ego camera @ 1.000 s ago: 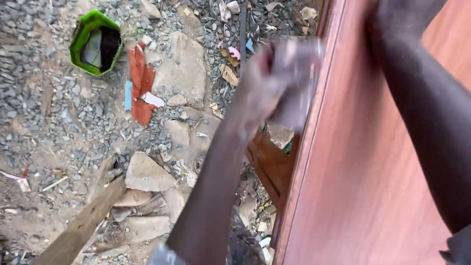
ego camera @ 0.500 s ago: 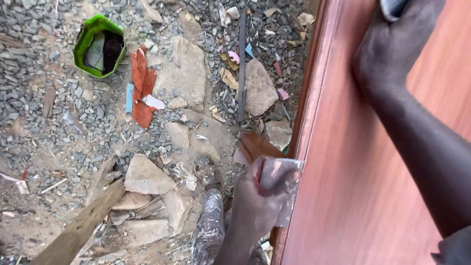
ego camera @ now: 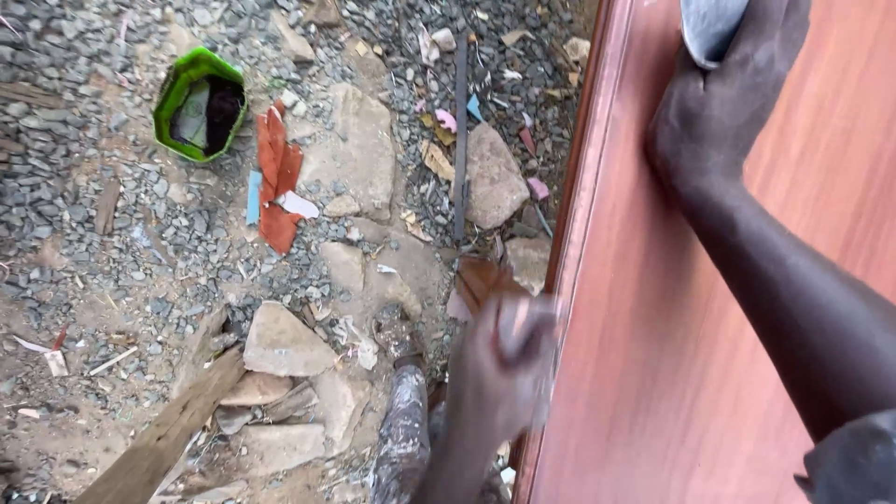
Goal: Sanding the edges and top surface of a wooden table using sandpaper, occasionally dipping the paper into a container.
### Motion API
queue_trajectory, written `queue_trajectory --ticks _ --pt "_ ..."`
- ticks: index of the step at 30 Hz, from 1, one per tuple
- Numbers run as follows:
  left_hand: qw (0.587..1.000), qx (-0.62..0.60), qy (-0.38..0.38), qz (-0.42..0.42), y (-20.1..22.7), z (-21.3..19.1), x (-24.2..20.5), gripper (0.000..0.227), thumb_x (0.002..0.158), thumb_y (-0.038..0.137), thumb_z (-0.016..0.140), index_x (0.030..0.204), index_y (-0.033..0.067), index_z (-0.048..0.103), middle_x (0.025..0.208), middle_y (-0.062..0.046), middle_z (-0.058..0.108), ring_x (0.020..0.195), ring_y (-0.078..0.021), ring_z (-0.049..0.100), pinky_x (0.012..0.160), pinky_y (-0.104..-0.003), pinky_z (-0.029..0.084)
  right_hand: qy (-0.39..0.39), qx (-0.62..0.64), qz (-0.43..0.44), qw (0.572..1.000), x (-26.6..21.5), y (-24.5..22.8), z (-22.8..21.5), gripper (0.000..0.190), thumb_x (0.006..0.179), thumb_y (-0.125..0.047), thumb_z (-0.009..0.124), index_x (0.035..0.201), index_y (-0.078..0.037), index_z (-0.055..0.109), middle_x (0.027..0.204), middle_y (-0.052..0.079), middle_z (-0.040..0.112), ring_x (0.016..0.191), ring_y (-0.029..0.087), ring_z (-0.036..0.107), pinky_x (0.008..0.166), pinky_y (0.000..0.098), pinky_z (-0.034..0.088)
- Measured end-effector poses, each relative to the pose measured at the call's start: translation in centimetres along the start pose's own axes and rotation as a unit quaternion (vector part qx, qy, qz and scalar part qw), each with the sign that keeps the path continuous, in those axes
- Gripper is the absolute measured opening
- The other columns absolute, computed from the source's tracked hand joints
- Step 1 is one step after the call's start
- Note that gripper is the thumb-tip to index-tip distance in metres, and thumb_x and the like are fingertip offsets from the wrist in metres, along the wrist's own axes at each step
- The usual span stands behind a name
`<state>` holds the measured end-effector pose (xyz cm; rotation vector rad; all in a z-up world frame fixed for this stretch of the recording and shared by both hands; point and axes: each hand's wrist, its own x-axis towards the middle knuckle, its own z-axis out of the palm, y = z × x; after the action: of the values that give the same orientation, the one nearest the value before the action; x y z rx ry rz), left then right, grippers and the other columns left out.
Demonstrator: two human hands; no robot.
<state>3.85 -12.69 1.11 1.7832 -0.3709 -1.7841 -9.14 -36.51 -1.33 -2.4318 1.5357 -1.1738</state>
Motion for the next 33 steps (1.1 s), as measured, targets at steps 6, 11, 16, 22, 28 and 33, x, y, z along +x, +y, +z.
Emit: queue_trajectory --ticks 6,11,16,22,28,33 --pt "0.996 -0.056 0.023 0.061 -0.6 0.4 1.7 0.028 0.084 0.027 0.077 0.107 0.0106 0.074 0.090 -0.003 0.079 0.073 -0.0158 0.076 0.061 -0.029 0.069 -0.022 0.015 0.005 1.000 -0.7 -0.6 -0.6 0.058 0.086 0.017 0.045 0.142 0.001 0.045 0.133 0.027 0.052 0.124 0.045 0.050 0.106 0.0498 0.042" --pt "0.947 0.034 0.089 0.306 8.2 2.1 10.9 0.029 0.081 0.025 0.077 0.100 0.0053 0.065 0.079 -0.014 0.070 0.070 -0.0332 0.069 0.068 -0.044 0.057 -0.015 0.001 0.008 1.000 -0.5 0.0 -0.5 0.052 0.091 0.016 0.048 0.142 0.004 0.046 0.136 0.029 0.052 0.128 0.046 0.049 0.110 0.0508 0.041" --pt "0.995 0.021 0.032 0.091 3.8 0.8 3.1 0.031 0.086 0.038 0.069 0.107 0.0159 0.066 0.089 -0.002 0.073 0.072 -0.0149 0.070 0.061 -0.030 0.061 -0.005 0.023 0.004 1.000 0.5 -1.8 -0.6 0.035 0.096 0.013 0.047 0.129 0.003 0.053 0.123 0.022 0.051 0.116 0.039 0.047 0.098 0.0470 0.039" --pt "0.986 -0.142 0.015 -0.083 2.0 1.5 2.3 0.038 0.084 -0.001 0.076 0.120 0.0084 0.071 0.103 -0.007 0.081 0.089 -0.0191 0.080 0.078 -0.028 0.070 -0.011 0.019 0.033 0.999 2.2 -0.2 0.1 0.037 0.084 0.013 0.041 0.118 0.002 0.051 0.105 0.016 0.041 0.096 0.033 0.043 0.081 0.0439 0.038" --pt "0.993 0.037 0.044 0.104 13.0 2.7 9.7 0.033 0.086 0.041 0.071 0.107 0.0150 0.069 0.086 -0.001 0.071 0.065 -0.0125 0.062 0.055 -0.031 0.054 0.011 -0.007 -0.011 1.000 5.3 2.4 1.9 0.054 0.075 0.016 0.043 0.127 0.006 0.056 0.114 0.021 0.048 0.106 0.038 0.049 0.090 0.0460 0.041" --pt "0.978 0.079 0.064 0.180 19.6 3.6 16.5 0.044 0.083 0.046 0.067 0.111 0.0126 0.067 0.086 -0.002 0.071 0.065 -0.0144 0.066 0.053 -0.032 0.059 0.008 -0.045 0.007 0.999 7.1 3.2 3.3 0.041 0.077 0.012 0.049 0.117 0.005 0.058 0.114 0.022 0.055 0.101 0.042 0.053 0.087 0.0481 0.036"
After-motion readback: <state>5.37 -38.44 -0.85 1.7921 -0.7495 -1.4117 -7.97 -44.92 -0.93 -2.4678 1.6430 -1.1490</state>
